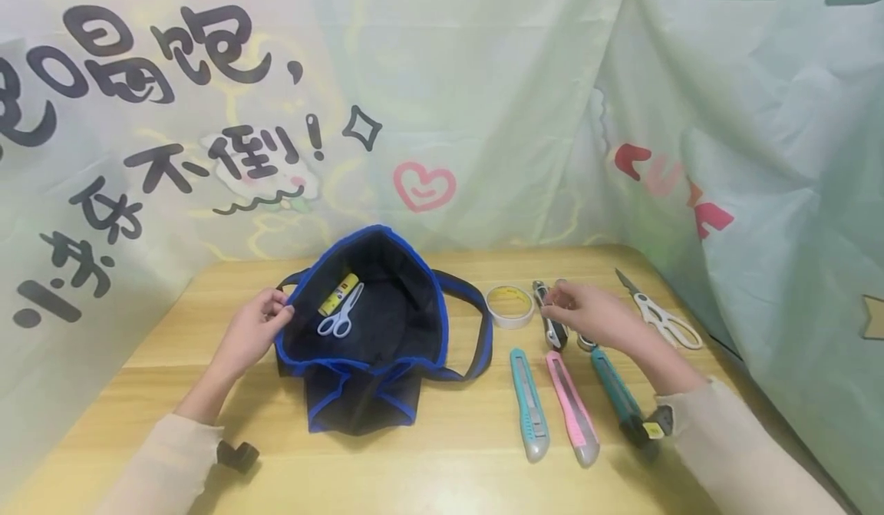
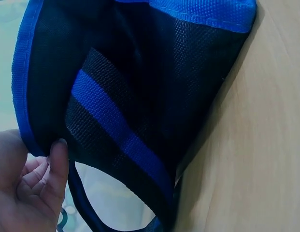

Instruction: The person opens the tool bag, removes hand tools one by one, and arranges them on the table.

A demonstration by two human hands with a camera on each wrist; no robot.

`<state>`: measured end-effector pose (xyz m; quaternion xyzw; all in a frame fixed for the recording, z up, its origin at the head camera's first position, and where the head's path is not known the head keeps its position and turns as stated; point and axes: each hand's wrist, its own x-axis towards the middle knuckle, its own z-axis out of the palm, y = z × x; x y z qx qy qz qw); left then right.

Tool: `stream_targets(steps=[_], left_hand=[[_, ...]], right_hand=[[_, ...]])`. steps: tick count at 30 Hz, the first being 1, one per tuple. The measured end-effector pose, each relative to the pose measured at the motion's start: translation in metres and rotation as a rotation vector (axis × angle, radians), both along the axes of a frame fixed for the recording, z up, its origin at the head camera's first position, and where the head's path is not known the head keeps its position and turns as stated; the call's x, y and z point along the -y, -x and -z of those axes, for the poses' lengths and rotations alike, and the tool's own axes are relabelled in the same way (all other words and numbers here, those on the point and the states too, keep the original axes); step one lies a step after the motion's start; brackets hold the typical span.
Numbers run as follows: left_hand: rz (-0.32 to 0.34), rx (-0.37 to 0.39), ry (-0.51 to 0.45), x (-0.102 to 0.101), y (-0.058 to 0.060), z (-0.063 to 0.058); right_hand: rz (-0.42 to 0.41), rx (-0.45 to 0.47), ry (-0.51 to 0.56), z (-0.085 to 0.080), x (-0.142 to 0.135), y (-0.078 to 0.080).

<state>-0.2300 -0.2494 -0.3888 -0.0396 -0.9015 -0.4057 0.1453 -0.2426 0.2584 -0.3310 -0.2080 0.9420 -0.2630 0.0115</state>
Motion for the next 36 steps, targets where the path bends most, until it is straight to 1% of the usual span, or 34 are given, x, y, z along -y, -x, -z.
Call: stream_targets(steps=[3, 6, 12, 19, 24, 27, 30, 33, 36], left_hand=[[-0.007, -0.019, 0.013, 0.001, 0.001, -0.001], [-0.006, -0.019, 0.017, 0.001, 0.001, -0.001], [0.004, 0.006, -0.006, 0.001, 0.001, -0.001], [0.014, 0.000, -0.014, 0.001, 0.002, 0.000], [0.016, -0.004, -0.023, 0.002, 0.002, 0.000], [0.014, -0.010, -0.023, 0.002, 0.002, 0.000], [0.012, -0.018, -0.032, 0.002, 0.002, 0.001], [0.020, -0.027, -0.038, 0.001, 0.003, 0.002], [0.016, -0.029, -0.039, 0.000, 0.004, 0.003]], right_hand=[[-0.036, -0.022, -0.032, -0.009, 0.022, 0.007], [-0.072, -0.026, -0.040, -0.017, 0.046, 0.014], [-0.138, -0.001, 0.016, -0.025, 0.085, 0.033], [-0.201, 0.035, 0.088, -0.034, 0.125, 0.055], [-0.251, 0.015, 0.127, -0.033, 0.155, 0.073], [-0.289, -0.006, 0.146, -0.030, 0.174, 0.084], [-0.349, -0.033, 0.179, -0.023, 0.193, 0.093], [-0.394, -0.036, 0.198, -0.014, 0.211, 0.099], [-0.401, -0.018, 0.195, -0.007, 0.227, 0.101]])
